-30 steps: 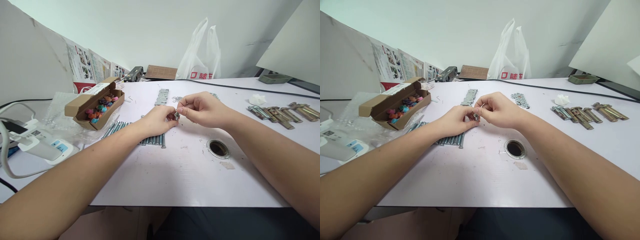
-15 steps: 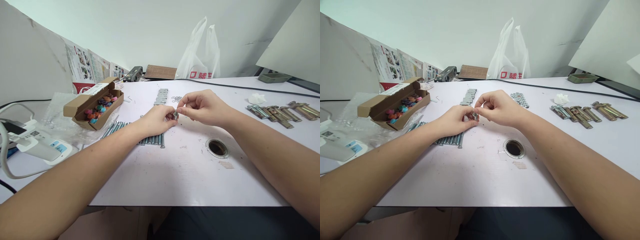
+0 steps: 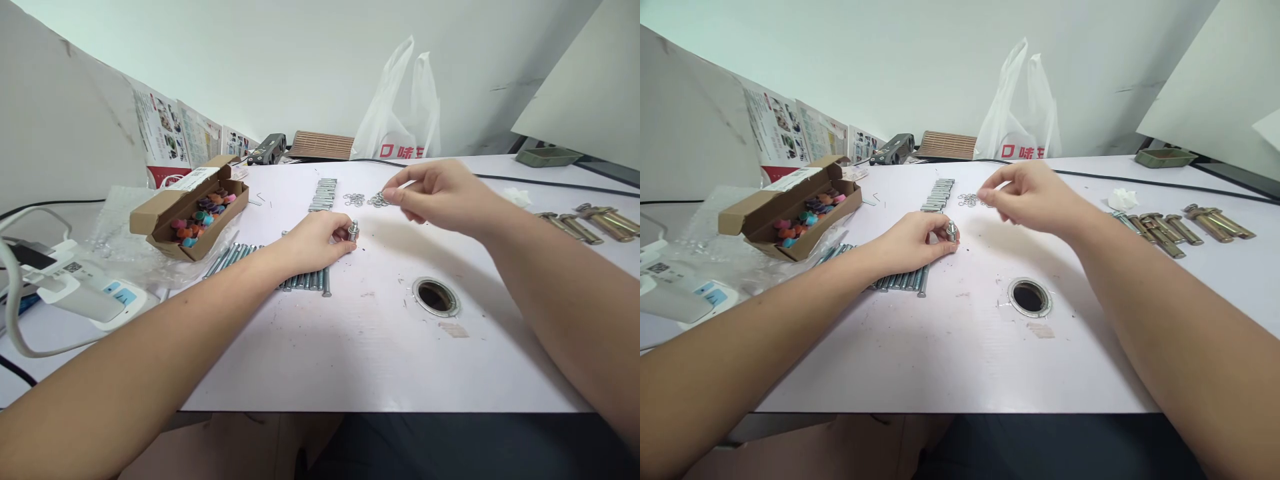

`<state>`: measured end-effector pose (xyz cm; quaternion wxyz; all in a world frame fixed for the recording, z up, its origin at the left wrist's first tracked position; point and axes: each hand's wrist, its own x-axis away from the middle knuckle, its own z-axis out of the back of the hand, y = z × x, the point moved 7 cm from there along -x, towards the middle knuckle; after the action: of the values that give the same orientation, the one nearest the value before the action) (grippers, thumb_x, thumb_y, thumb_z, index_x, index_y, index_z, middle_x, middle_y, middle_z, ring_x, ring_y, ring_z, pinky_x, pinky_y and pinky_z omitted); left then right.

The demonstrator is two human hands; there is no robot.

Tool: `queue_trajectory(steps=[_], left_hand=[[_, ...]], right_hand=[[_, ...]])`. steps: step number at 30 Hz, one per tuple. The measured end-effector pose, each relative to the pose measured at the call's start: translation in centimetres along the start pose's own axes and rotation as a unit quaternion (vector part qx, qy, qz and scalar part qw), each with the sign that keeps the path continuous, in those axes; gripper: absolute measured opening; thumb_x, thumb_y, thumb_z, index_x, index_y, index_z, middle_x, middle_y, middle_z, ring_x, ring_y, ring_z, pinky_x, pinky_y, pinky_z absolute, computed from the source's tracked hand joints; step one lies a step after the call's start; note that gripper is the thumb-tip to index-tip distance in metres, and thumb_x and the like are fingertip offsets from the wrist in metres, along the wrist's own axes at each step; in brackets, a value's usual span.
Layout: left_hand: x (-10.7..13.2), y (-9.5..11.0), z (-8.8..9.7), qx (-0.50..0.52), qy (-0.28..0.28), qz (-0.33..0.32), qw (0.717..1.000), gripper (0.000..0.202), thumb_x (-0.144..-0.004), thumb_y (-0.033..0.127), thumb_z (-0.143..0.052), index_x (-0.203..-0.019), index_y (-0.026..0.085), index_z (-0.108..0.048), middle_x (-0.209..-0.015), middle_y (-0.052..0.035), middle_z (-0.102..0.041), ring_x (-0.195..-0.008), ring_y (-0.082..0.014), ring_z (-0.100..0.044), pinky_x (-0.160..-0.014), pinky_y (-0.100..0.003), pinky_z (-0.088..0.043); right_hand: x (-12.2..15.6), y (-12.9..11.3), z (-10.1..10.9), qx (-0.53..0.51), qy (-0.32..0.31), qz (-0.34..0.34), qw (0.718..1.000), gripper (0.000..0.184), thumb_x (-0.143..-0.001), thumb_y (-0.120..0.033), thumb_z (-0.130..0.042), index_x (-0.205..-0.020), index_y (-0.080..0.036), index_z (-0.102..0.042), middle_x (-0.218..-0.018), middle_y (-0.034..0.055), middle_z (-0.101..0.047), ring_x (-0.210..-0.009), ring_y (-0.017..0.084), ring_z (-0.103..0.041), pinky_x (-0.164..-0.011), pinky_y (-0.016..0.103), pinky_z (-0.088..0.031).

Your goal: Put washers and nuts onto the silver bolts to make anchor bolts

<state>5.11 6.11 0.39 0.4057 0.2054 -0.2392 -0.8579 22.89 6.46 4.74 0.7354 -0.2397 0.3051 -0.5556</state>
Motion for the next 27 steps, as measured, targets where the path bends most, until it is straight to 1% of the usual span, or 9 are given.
queue_trajectory(steps=[2,4,7,9,11,17,21,24,27], left_hand=[[0.0,0.0,0.0,-0.009,-0.001,0.002,1.0,0.011,-0.083,0.026,-0.064,-0.088,0.019,-0.07,-0.086,-0.0008,-0.072,-0.076,-0.0149,-0.063,-0.07,-0.029,-0.047],[0.0,-0.1,0.0,-0.012,-0.003,0.003,1.0,0.011,-0.084,0.027,-0.064,-0.088,0.019,-0.07,-0.086,-0.0008,-0.072,-0.076,-0.0149,-0.063,-0.07,-0.03,-0.047],[-0.1,-0.1,0.0,-0.01,-0.005,0.005,1.0,0.012,-0.083,0.027,-0.063,-0.089,0.019,-0.07,-0.087,-0.0014,-0.072,-0.078,-0.0157,-0.063,-0.072,-0.03,-0.047],[-0.1,-0.2,-0.1,-0.008,-0.005,0.006,1.0,0.012,-0.083,0.027,-0.063,-0.089,0.019,-0.07,-0.087,-0.0017,-0.072,-0.079,-0.0161,-0.063,-0.073,-0.031,-0.048],[-0.2,-0.2,-0.1,-0.005,-0.006,0.006,1.0,0.013,-0.083,0.028,-0.063,-0.089,0.018,-0.07,-0.087,-0.0018,-0.071,-0.08,-0.0163,-0.064,-0.073,-0.031,-0.048],[-0.1,-0.2,-0.1,-0.007,-0.01,0.008,1.0,0.013,-0.083,0.028,-0.063,-0.089,0.018,-0.07,-0.087,-0.0022,-0.072,-0.078,-0.016,-0.063,-0.073,-0.031,-0.047],[-0.1,0.0,-0.1,-0.015,-0.008,0.006,1.0,0.013,-0.083,0.029,-0.063,-0.088,0.019,-0.069,-0.088,-0.0023,-0.072,-0.078,-0.0159,-0.063,-0.072,-0.031,-0.047],[0.0,0.0,-0.1,-0.019,-0.008,0.006,1.0,0.013,-0.084,0.029,-0.063,-0.088,0.019,-0.069,-0.088,-0.0024,-0.072,-0.079,-0.0166,-0.063,-0.072,-0.031,-0.047],[0.0,-0.1,0.0,-0.02,-0.007,0.009,1.0,0.013,-0.084,0.029,-0.063,-0.088,0.019,-0.069,-0.089,-0.0024,-0.072,-0.081,-0.0171,-0.064,-0.073,-0.032,-0.048]], right_hand=[[-0.1,1.7,2.2,0.07,0.055,-0.062,0.994,0.032,-0.089,-0.048,-0.065,-0.097,-0.019,-0.072,-0.069,0.0069,-0.064,-0.058,0.013,-0.052,-0.052,0.029,-0.038],[-0.5,4.1,3.8,0.166,0.078,-0.135,0.974,0.027,-0.086,-0.044,-0.067,-0.094,-0.019,-0.072,-0.076,0.0092,-0.068,-0.063,0.015,-0.054,-0.057,0.032,-0.039],[-1.4,8.0,4.6,0.264,0.044,-0.213,0.94,0.023,-0.08,-0.039,-0.072,-0.09,-0.019,-0.072,-0.086,0.0102,-0.07,-0.076,0.021,-0.058,-0.063,0.036,-0.041],[-1.9,9.8,4.5,0.283,0.027,-0.233,0.93,0.025,-0.078,-0.04,-0.073,-0.092,-0.02,-0.073,-0.094,0.0101,-0.07,-0.083,0.023,-0.059,-0.065,0.036,-0.042],[-2.2,11.0,4.4,0.29,0.029,-0.24,0.926,0.026,-0.075,-0.041,-0.074,-0.092,-0.022,-0.073,-0.099,0.0087,-0.069,-0.084,0.023,-0.059,-0.065,0.036,-0.043],[-2.6,12.3,4.1,0.257,0.034,-0.235,0.937,0.021,-0.074,-0.04,-0.076,-0.086,-0.023,-0.073,-0.087,0.0077,-0.07,-0.08,0.025,-0.062,-0.067,0.038,-0.047],[-2.8,12.5,3.9,0.244,0.031,-0.218,0.944,0.031,-0.073,-0.049,-0.076,-0.087,-0.022,-0.073,-0.092,0.0096,-0.07,-0.082,0.027,-0.062,-0.069,0.04,-0.048],[-3.0,12.4,3.7,0.27,0.044,-0.215,0.937,0.032,-0.074,-0.053,-0.073,-0.084,-0.022,-0.072,-0.094,0.0102,-0.069,-0.082,0.027,-0.061,-0.067,0.039,-0.046],[-3.1,12.4,3.4,0.307,0.046,-0.228,0.923,0.032,-0.076,-0.054,-0.068,-0.077,-0.022,-0.069,-0.087,0.0109,-0.067,-0.079,0.029,-0.06,-0.066,0.041,-0.045]])
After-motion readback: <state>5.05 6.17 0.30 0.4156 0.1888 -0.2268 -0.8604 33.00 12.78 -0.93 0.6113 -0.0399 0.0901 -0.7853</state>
